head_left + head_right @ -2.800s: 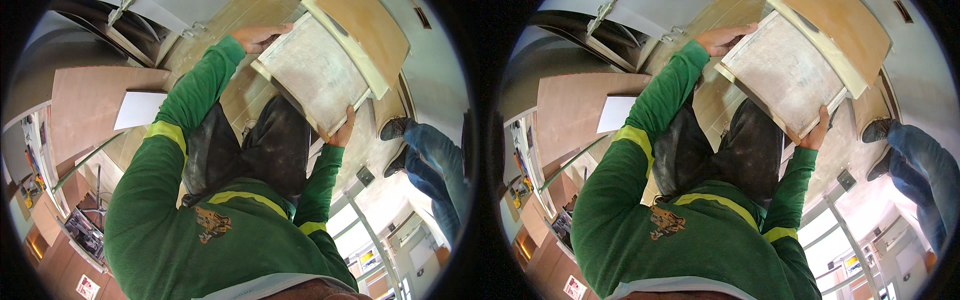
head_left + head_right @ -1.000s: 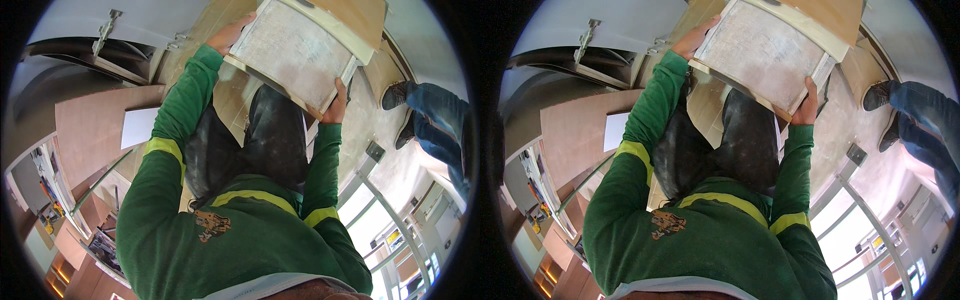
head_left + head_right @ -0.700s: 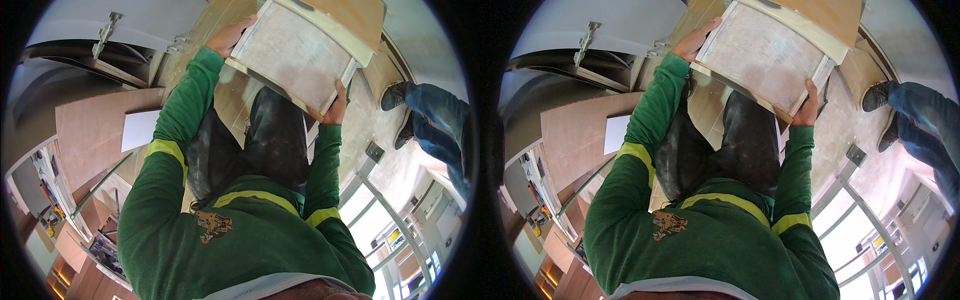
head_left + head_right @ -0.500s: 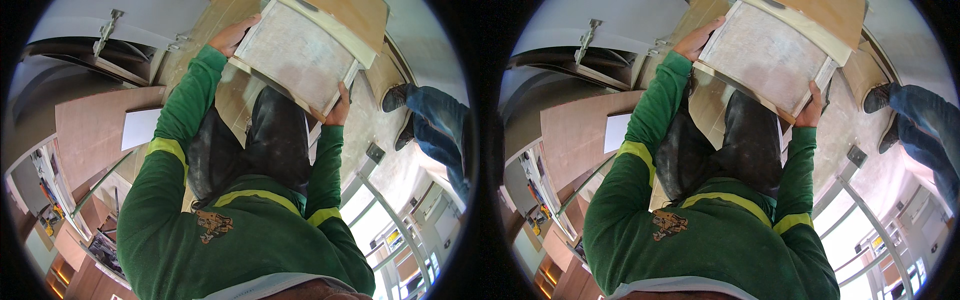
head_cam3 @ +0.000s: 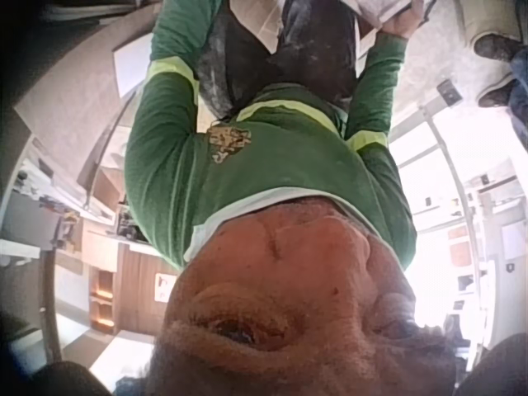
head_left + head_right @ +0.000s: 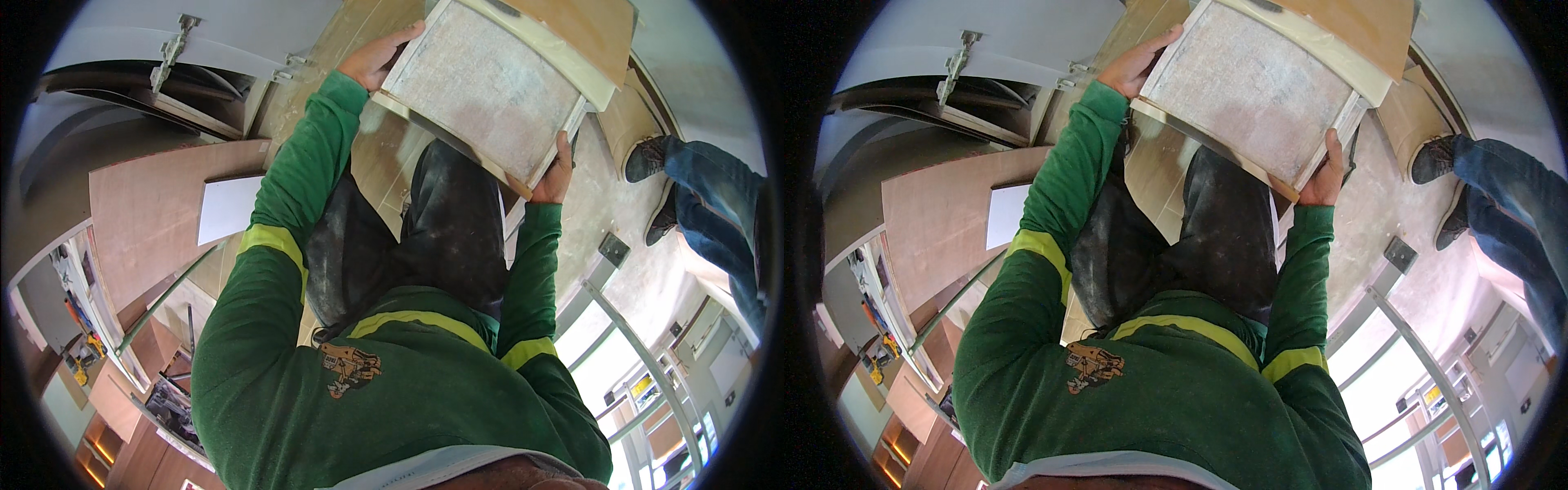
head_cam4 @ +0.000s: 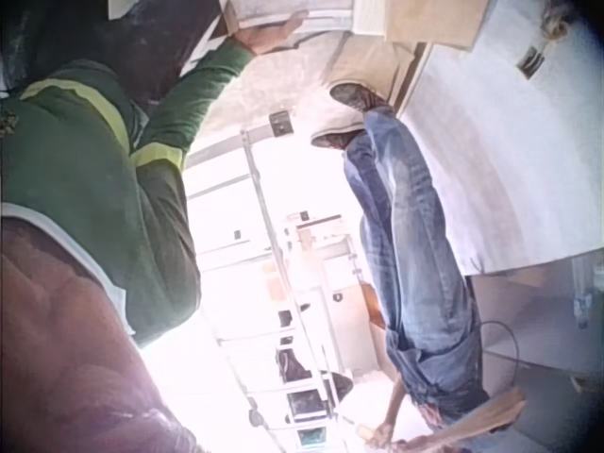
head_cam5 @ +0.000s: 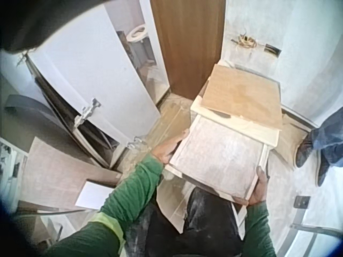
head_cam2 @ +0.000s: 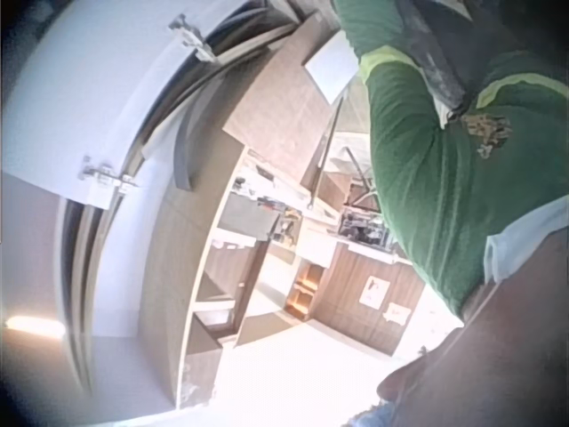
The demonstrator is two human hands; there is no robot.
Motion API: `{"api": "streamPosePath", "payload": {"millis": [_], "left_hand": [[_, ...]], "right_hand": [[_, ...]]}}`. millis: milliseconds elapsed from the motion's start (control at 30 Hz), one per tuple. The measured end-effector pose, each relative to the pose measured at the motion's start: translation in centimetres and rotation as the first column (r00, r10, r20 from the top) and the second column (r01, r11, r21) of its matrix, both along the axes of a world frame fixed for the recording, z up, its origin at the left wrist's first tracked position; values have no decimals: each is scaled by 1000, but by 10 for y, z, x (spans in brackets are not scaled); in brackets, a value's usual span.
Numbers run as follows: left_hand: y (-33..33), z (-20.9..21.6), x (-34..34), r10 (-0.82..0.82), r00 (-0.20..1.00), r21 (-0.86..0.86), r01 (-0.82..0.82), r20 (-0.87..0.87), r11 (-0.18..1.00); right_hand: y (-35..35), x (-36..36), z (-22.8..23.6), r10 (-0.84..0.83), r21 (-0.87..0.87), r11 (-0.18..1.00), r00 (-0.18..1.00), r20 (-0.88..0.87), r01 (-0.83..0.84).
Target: The person handles large wooden panels and cabinet components in a workshop. They move a large sheet of plywood, measure it with a tape measure, and fit a smaller wooden piece into a cabinet frame.
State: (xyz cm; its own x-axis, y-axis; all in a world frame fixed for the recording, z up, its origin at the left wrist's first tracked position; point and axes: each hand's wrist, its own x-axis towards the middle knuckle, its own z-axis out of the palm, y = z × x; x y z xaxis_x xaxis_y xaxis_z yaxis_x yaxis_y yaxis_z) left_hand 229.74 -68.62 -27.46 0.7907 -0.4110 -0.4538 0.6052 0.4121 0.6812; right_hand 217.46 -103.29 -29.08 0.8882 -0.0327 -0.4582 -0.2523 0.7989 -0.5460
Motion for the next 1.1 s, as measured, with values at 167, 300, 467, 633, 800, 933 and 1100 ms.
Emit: {"api": "streamPosePath", "payload": {"millis": [167,300,467,633,800,933,1100], "left_hand": [[2,-4,7,24,997,15,-23,-73,1000],[8,-10,14,22,995,-59,-28,-100,998],[3,-5,16,83,988,0,-84,-129,996],[5,-2,16,43,995,40,-39,-95,998],[2,1,14,47,995,6,-47,-91,999],[-3,16,19,3,994,-8,-4,-109,1000],[-7,9,12,77,971,-152,-114,-225,982]], "right_hand": [[3,3,7,3,24,1000,999,33,-4],[4,6,9,-10,-38,999,999,49,12],[-6,6,-3,-19,-31,999,998,57,20],[-14,4,-7,-3,61,998,999,44,0],[-9,3,1,-14,24,1000,999,31,13],[-9,15,12,-8,-87,996,1000,-27,6],[-6,4,4,-43,41,998,999,14,43]]}}
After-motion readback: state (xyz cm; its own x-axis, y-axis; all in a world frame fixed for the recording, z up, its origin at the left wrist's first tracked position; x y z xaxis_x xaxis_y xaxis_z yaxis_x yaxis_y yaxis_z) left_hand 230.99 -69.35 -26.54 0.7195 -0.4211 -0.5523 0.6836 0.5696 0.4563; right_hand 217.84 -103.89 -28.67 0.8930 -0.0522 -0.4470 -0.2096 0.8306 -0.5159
